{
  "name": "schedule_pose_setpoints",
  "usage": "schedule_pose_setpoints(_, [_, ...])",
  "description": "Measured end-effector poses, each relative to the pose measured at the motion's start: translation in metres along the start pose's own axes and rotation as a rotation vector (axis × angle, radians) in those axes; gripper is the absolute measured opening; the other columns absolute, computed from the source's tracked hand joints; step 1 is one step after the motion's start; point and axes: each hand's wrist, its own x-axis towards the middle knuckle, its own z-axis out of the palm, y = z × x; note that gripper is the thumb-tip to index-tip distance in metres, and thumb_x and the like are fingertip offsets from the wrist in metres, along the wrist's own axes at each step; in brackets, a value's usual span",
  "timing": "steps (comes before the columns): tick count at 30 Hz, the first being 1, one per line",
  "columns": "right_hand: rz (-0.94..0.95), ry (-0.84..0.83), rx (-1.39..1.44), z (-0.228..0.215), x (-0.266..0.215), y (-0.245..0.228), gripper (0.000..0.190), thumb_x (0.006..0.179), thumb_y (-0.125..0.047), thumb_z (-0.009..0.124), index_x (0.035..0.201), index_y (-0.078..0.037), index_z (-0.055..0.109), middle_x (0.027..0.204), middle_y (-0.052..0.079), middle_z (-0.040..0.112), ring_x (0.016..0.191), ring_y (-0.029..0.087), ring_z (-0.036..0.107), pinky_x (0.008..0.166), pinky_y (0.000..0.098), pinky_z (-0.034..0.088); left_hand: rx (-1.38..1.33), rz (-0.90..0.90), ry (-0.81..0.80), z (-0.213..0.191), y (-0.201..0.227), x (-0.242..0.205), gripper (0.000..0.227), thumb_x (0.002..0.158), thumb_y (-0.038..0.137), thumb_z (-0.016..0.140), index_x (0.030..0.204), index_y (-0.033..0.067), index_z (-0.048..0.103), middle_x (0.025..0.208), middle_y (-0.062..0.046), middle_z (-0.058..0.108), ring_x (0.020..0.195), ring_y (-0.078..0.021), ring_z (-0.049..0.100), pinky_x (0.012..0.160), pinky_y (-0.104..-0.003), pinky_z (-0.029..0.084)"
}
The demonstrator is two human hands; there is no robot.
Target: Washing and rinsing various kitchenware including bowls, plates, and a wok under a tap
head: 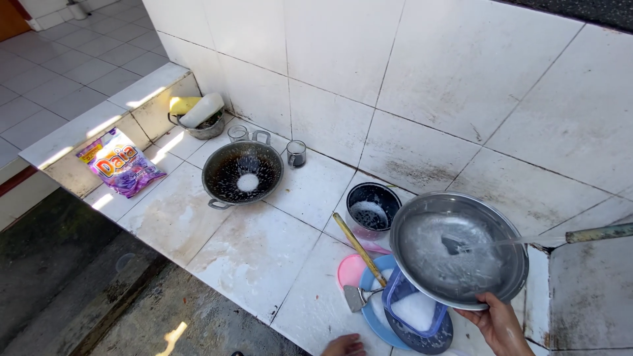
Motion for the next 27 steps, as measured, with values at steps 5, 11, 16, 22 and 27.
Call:
schedule_pose_setpoints(5, [0.033,-0.041,-0.025,-0.003,0.030,-0.021,0.049,0.104,-0.006,0.036,0.152,0.001,0.030,0.143,0.028,0.051,0.117,0.045,0.057,0.105,0.0563,0.049,-0.482,0.016,0.496,-0.125,0.066,-0.044,0.039,0.091,0.009,0.068,0.129,0.0069,0.073,0.113,-0.026,0.074,0.102,-0.0425,0.070,0.079,-0.056,0.054])
schedule_pose_setpoints(11, [-0.250,-0.128,-0.332,0.102,-0.017,-0.062,0.070,0.084,0.011,0.040,0.151,-0.009,0.034,0.124,0.034,0.055,0.082,0.054,0.062,0.069,0.0616,0.056,-0.716,0.063,0.762,-0.184,0.116,-0.125,0.035,0.102,0.028,0.062,0.133,0.0118,0.065,0.133,-0.013,0.064,0.127,-0.0315,0.060,0.106,-0.048,0.046])
schedule_pose_setpoints(16, [-0.370,-0.189,-0.667,0.201,-0.103,-0.091,0.093,0.095,-0.007,0.052,0.167,-0.038,0.001,0.144,0.027,0.050,0.087,0.050,0.069,0.066,0.0546,0.061,-0.761,0.206,0.572,-0.072,0.198,-0.157,0.039,0.108,0.009,0.043,0.145,-0.0022,0.049,0.149,-0.027,0.052,0.141,-0.0386,0.048,0.119,-0.049,0.041])
schedule_pose_setpoints(22, [-0.850,-0.321,-1.079,0.262,-0.188,-0.079,0.092,0.093,-0.009,0.046,0.168,-0.029,-0.002,0.143,0.042,0.043,0.124,0.065,0.049,0.092,0.0719,0.049,-0.413,0.443,0.265,-0.030,0.285,0.016,0.053,0.110,0.028,0.042,0.159,0.0087,0.036,0.146,-0.018,0.049,0.139,-0.0326,0.050,0.121,-0.055,0.035])
schedule_pose_setpoints(27, [-0.981,-0.422,-0.926,0.271,-0.233,-0.076,0.083,0.099,-0.006,0.043,0.167,-0.022,-0.001,0.144,0.044,0.036,0.114,0.067,0.054,0.070,0.0697,0.053,-0.527,0.499,0.358,0.021,0.357,0.091,0.062,0.100,0.029,0.059,0.153,0.0183,0.027,0.081,-0.005,0.056,0.067,-0.0201,0.057,0.064,-0.034,0.050])
